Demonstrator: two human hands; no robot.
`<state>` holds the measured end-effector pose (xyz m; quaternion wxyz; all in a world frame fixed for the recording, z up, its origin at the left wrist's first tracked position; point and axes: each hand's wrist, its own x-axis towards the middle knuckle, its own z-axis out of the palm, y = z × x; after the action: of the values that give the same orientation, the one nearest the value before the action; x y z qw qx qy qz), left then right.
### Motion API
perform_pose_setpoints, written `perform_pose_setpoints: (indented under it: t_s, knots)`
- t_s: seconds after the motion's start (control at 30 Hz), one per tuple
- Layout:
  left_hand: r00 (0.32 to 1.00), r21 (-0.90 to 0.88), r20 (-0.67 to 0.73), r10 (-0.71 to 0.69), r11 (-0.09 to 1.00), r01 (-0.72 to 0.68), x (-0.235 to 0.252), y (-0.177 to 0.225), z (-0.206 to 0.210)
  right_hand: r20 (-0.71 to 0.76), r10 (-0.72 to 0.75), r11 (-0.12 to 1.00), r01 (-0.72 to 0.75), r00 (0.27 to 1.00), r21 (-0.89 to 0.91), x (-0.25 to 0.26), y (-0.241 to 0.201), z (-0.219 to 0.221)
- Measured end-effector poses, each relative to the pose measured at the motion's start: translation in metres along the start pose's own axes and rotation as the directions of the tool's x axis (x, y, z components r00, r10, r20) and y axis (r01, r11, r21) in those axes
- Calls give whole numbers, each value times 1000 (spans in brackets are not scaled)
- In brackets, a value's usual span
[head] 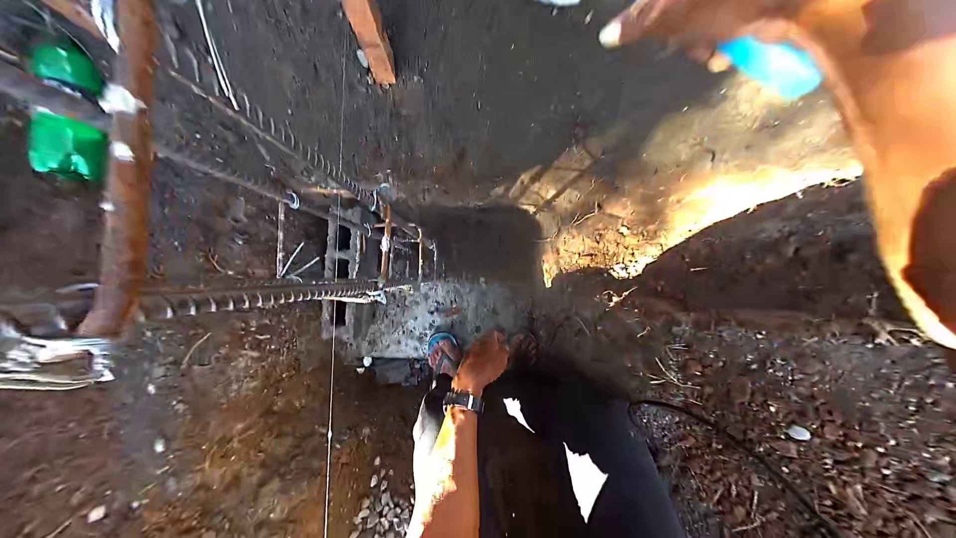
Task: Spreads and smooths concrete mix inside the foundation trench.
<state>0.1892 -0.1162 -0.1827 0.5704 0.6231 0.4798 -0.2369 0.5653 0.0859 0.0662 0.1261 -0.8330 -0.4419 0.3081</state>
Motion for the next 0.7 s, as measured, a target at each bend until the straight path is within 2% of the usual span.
perform_pose_setpoints:
  t_s: [0.07,0.13,0.27,0.33,0.4,0.47,0.6,0.7]
  knots:
    - [1000,17,25,6,1000,-6,3,2,1,78,22,997,-16,997,-81,-40,7,54]
    - [998,45,58,6,999,-9,3,0,3,240,101,994,-90,965,-58,-60,38,126]
    - [997,44,82,7,999,-10,6,1,6,571,219,959,-281,791,22,-61,111,282]
    - [997,39,79,1,999,-4,7,1,6,679,197,912,-386,707,137,-54,131,339]
    - [998,33,60,14,999,-16,9,-3,9,739,88,834,-455,667,311,-41,138,377]
    - [999,38,43,24,999,-25,9,-7,10,772,31,784,-495,635,376,-12,139,403]
    - [999,111,48,-20,994,15,5,-5,13,735,134,819,-492,665,296,47,128,433]
    - [998,122,61,-8,993,1,0,3,15,730,136,902,-388,670,187,73,114,440]
